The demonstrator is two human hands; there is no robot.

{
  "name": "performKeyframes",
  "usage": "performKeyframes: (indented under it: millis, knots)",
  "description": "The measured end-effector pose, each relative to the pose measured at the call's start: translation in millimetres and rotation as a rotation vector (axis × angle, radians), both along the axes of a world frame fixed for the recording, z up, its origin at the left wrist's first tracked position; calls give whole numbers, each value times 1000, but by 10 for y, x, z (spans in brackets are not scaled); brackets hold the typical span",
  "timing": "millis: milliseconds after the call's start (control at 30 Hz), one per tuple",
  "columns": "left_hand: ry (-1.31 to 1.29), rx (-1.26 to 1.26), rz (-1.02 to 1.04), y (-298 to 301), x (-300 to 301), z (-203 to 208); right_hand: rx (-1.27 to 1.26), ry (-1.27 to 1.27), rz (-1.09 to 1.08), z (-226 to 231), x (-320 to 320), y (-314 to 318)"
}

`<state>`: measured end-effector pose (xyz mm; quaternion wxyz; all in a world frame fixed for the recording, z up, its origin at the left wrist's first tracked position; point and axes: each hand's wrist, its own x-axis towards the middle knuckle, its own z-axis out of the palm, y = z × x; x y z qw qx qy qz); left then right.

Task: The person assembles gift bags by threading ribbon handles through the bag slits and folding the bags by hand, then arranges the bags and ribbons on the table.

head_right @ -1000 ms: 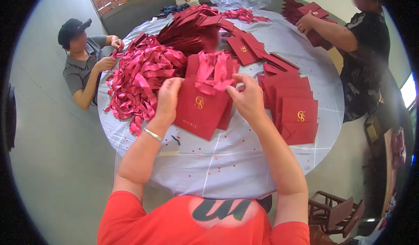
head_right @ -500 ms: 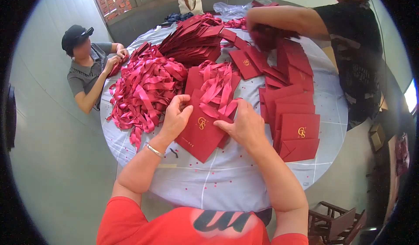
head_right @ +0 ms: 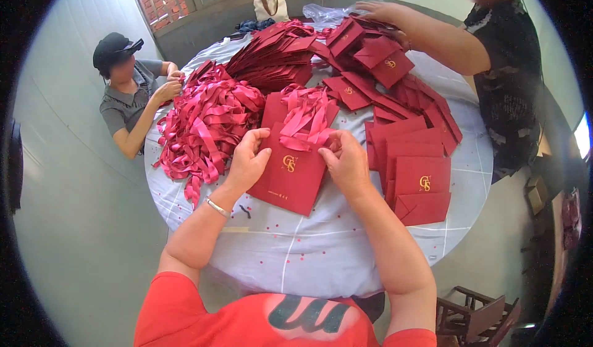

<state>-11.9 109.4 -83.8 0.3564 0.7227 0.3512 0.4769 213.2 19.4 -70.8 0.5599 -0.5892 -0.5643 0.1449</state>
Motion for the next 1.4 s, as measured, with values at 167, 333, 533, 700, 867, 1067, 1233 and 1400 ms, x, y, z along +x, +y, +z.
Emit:
performKeyframes:
  millis: [167, 333, 533, 700, 867, 1067, 1233, 1400]
  knots:
    - [-53, -71, -9, 25, -32, -14, -9, -115, -38, 60, -36, -17]
    - [-123, -86, 16, -32, -1, 58, 67, -180, -33, 68, -58, -73]
    - [-166, -93, 29, -117, -2, 133, 125, -56, 83, 76, -105, -148]
    - [-129, 132, 44, 26, 22, 28, 151, 84, 49, 12, -131, -82]
    - [-137, 124, 17, 27, 56, 120, 132, 176, 75, 50, -121, -112]
    - [-100, 191, 21, 28, 3, 163, 136, 133, 96, -27, -56, -64]
    - [-11, 195, 62, 48, -10, 109, -62, -194, -174, 181, -178, -176]
    - [86, 385, 61, 16, 20, 55, -359, -444, -20, 142, -29, -255]
